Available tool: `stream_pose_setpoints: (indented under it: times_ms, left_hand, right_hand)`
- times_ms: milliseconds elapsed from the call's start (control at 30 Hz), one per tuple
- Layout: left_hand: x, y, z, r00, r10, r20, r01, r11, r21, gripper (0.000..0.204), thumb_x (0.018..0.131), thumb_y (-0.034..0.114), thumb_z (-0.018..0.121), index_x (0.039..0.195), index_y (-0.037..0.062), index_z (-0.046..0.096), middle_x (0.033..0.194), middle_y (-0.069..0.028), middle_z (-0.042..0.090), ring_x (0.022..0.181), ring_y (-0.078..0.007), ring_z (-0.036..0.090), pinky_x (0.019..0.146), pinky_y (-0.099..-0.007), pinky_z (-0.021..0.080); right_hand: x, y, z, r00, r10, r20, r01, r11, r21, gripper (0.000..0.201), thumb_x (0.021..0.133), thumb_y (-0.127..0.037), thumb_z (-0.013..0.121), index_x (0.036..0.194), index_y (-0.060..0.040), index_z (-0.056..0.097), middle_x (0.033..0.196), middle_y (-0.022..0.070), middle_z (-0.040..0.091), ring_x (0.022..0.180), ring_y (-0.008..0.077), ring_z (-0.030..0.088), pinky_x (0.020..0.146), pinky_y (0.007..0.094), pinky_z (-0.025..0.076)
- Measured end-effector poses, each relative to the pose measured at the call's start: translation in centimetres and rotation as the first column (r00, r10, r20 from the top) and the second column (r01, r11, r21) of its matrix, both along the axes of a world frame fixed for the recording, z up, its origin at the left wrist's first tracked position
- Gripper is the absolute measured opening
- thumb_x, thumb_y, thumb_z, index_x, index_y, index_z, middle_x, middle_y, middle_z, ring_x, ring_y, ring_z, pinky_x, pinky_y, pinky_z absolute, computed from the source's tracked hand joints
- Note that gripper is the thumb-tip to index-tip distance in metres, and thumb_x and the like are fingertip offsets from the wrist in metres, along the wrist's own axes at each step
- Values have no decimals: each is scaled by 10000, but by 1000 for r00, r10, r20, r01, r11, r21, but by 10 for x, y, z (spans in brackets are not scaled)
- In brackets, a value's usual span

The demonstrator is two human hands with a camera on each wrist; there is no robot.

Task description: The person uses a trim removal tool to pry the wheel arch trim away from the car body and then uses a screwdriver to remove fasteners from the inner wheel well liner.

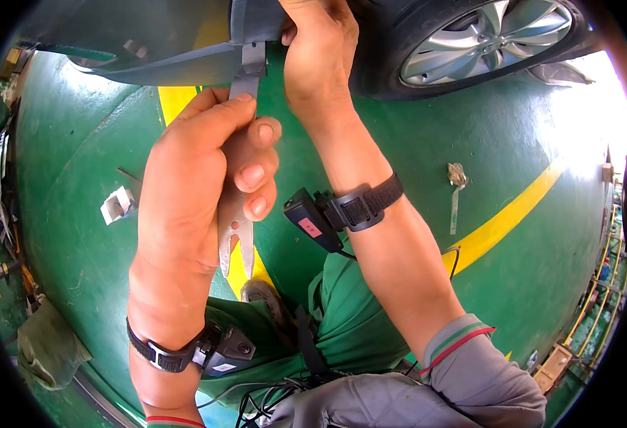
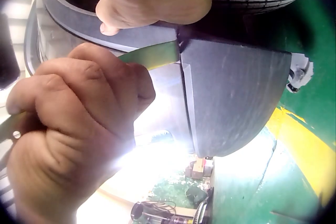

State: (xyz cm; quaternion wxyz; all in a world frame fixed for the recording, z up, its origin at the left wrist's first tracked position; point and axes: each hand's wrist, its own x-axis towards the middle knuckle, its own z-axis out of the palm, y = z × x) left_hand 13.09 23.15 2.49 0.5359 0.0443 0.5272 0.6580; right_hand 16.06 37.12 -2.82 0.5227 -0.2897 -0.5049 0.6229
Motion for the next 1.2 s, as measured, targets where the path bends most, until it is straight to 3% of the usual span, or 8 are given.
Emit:
stream_pose_setpoints:
  times_ms: [333,400,500,600,733,833,1067,1200]
  left_hand:
    - [14,-5,-38,994,52,-100,-48,998,40,95,1039,199,528,1008,111,506,721,-13,516,444,-69,411,357,-229,341]
    - [11,-7,-53,997,36,-68,-32,998,52,91,1040,202,540,1006,122,511,721,-16,519,462,-89,434,388,-249,368]
    - [3,-5,-96,974,12,-228,12,994,105,61,1052,166,516,1031,110,529,738,-25,549,561,-113,496,514,-267,426]
    - [-7,-2,-115,934,22,-356,24,992,127,80,1060,161,505,1037,97,548,750,-26,564,616,-109,517,589,-250,439]
    - [-14,3,-127,906,19,-424,38,991,125,130,1066,169,499,1010,77,572,762,-13,563,662,-102,519,651,-239,440]
    - [-24,10,-137,850,-15,-527,90,989,118,179,1069,185,503,978,63,597,801,9,555,727,-84,504,695,-232,434]
    - [-25,14,-136,860,-44,-508,108,989,98,185,1067,200,515,1000,52,603,795,9,561,726,-83,514,696,-239,446]
    - [-32,17,-135,795,-52,-604,103,993,50,192,1064,187,517,990,35,611,783,1,568,729,-88,524,702,-247,454]
  right_hand:
    - [5,-3,4,997,75,-11,-75,997,-24,522,918,-522,707,715,-83,510,691,-51,386,686,85,345,615,271,290]
    - [2,-3,1,999,49,-24,-49,999,-17,519,922,-521,703,714,-90,503,696,-58,382,685,80,338,613,270,283]
    - [-3,5,-19,996,45,-81,-37,995,95,523,931,-511,697,700,-111,452,700,-70,331,679,78,298,604,274,248]
    - [2,7,-20,991,106,-78,-102,993,59,476,935,-489,700,735,-103,508,707,-68,387,680,77,344,610,272,283]
    - [0,6,-17,986,126,-112,-116,989,95,578,858,-619,721,747,-96,500,706,-71,379,672,64,356,606,260,306]
    - [1,9,-21,996,82,-24,-77,985,155,497,952,-558,629,937,-62,616,768,-44,507,696,71,457,692,263,403]
    - [6,6,-11,998,6,64,-20,975,221,471,987,-535,587,900,-73,602,747,-36,483,657,77,440,659,263,426]
    - [9,1,-7,991,-49,121,19,970,241,474,1026,-497,529,862,-56,589,739,-28,485,681,77,458,675,258,431]
